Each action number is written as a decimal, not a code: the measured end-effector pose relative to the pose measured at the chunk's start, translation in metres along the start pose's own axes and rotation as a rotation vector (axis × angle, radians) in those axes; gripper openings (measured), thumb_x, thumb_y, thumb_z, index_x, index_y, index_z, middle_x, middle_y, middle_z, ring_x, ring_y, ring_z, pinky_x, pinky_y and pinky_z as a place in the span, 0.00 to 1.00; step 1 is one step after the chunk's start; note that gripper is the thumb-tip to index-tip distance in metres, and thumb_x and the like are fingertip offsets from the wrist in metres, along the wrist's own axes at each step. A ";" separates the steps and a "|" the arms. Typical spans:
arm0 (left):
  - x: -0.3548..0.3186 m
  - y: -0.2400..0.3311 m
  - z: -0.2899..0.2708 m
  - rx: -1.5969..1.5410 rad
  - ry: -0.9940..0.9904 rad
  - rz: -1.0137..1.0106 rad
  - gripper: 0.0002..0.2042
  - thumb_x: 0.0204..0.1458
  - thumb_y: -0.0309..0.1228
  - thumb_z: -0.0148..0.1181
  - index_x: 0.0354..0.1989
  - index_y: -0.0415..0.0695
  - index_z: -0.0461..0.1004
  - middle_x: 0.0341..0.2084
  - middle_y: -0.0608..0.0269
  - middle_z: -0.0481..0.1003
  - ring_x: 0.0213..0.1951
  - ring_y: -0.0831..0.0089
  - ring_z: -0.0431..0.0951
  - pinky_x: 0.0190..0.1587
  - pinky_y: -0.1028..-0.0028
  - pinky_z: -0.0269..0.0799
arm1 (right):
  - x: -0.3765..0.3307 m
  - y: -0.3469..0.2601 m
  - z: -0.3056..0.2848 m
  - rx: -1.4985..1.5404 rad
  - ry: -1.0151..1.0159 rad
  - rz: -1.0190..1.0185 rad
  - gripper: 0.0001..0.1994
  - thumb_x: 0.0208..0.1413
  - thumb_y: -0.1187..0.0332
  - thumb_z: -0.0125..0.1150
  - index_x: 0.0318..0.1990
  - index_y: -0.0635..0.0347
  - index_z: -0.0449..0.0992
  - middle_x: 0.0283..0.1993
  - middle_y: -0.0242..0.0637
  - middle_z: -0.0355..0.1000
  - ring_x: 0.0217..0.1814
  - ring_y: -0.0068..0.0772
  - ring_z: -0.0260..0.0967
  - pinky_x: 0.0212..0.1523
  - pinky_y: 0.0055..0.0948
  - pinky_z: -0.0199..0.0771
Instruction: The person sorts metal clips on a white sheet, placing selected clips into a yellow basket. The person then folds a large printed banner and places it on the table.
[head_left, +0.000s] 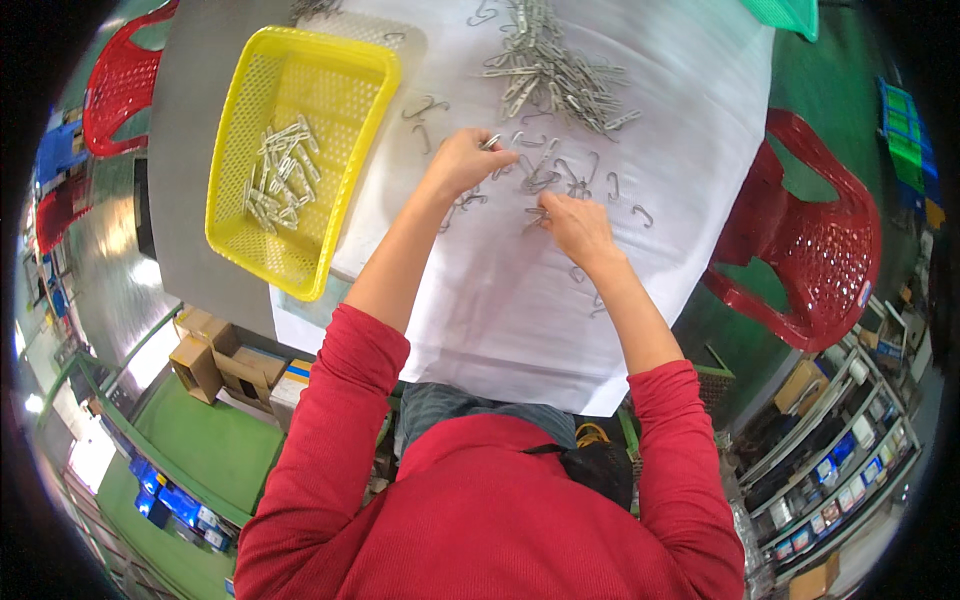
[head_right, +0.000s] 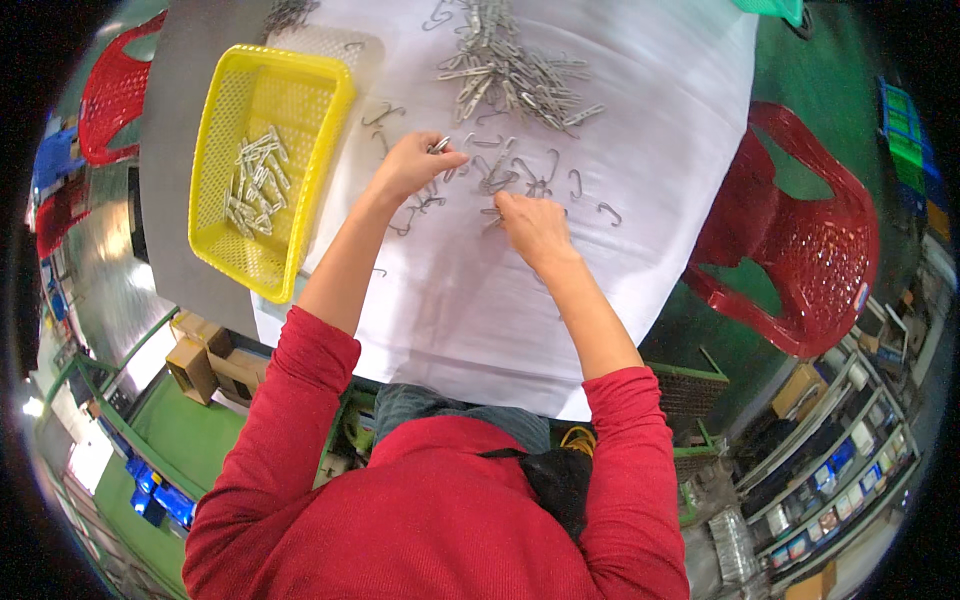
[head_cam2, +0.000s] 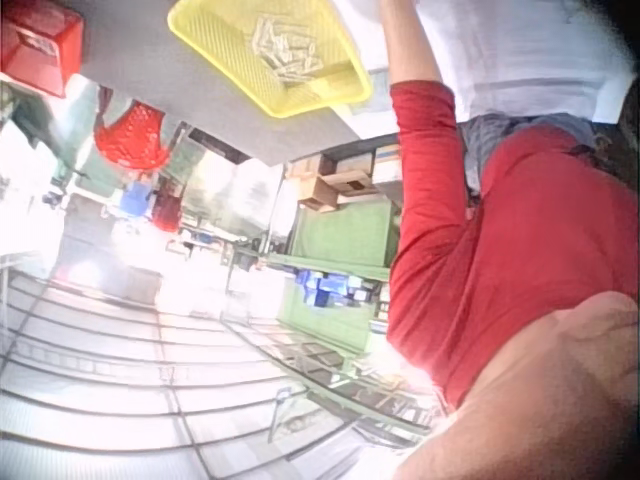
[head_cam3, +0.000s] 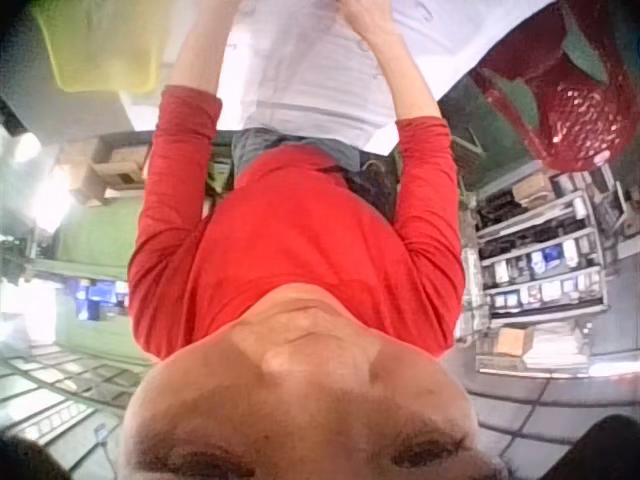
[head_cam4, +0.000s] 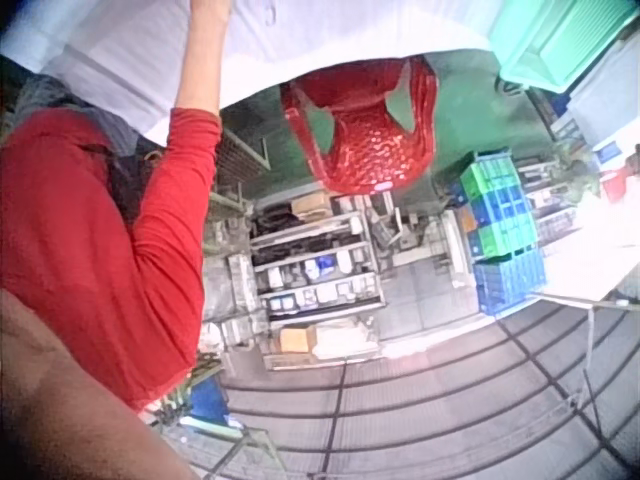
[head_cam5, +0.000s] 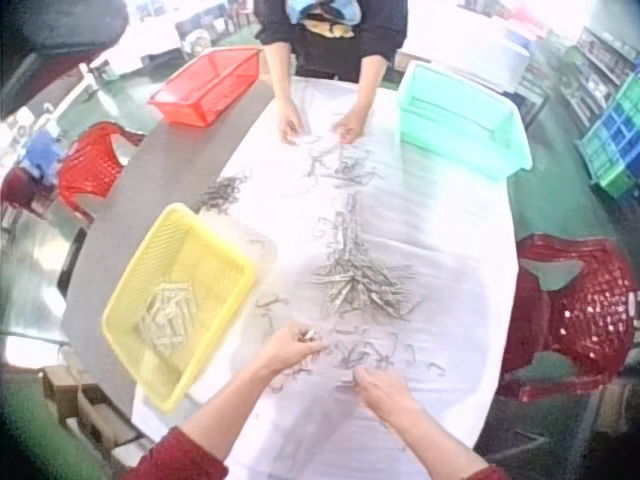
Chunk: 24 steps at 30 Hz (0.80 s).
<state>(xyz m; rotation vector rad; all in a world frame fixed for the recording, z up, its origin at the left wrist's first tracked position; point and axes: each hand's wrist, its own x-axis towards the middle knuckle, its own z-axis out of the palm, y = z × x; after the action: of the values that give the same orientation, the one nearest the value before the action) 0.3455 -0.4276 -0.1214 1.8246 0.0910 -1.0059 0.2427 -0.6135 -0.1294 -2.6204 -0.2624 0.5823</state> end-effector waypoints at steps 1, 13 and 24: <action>-0.015 0.002 -0.009 -0.020 0.023 -0.035 0.14 0.42 0.39 0.63 0.29 0.41 0.74 0.21 0.69 0.72 0.23 0.81 0.66 0.25 0.77 0.61 | 0.002 0.002 0.002 -0.042 -0.056 0.013 0.09 0.45 0.64 0.59 0.33 0.53 0.71 0.26 0.41 0.71 0.31 0.42 0.71 0.29 0.38 0.67; -0.147 -0.039 -0.169 0.403 1.152 0.053 0.16 0.47 0.35 0.59 0.40 0.38 0.70 0.33 0.62 0.71 0.36 0.78 0.69 0.37 0.78 0.66 | 0.095 -0.215 -0.054 0.608 0.219 -0.210 0.15 0.42 0.61 0.61 0.36 0.59 0.72 0.38 0.43 0.71 0.37 0.42 0.68 0.38 0.36 0.67; -0.101 0.010 -0.105 -0.019 1.110 0.471 0.10 0.47 0.22 0.53 0.39 0.43 0.72 0.35 0.62 0.72 0.38 0.71 0.72 0.42 0.74 0.67 | 0.109 0.001 -0.078 -0.026 0.507 0.372 0.21 0.38 0.62 0.66 0.43 0.55 0.71 0.43 0.44 0.67 0.44 0.45 0.66 0.44 0.37 0.67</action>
<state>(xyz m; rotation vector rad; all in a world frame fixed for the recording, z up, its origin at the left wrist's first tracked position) 0.3471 -0.3130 -0.0315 2.0456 0.3163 0.3954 0.3747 -0.6135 -0.1056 -2.7481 0.3818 0.0090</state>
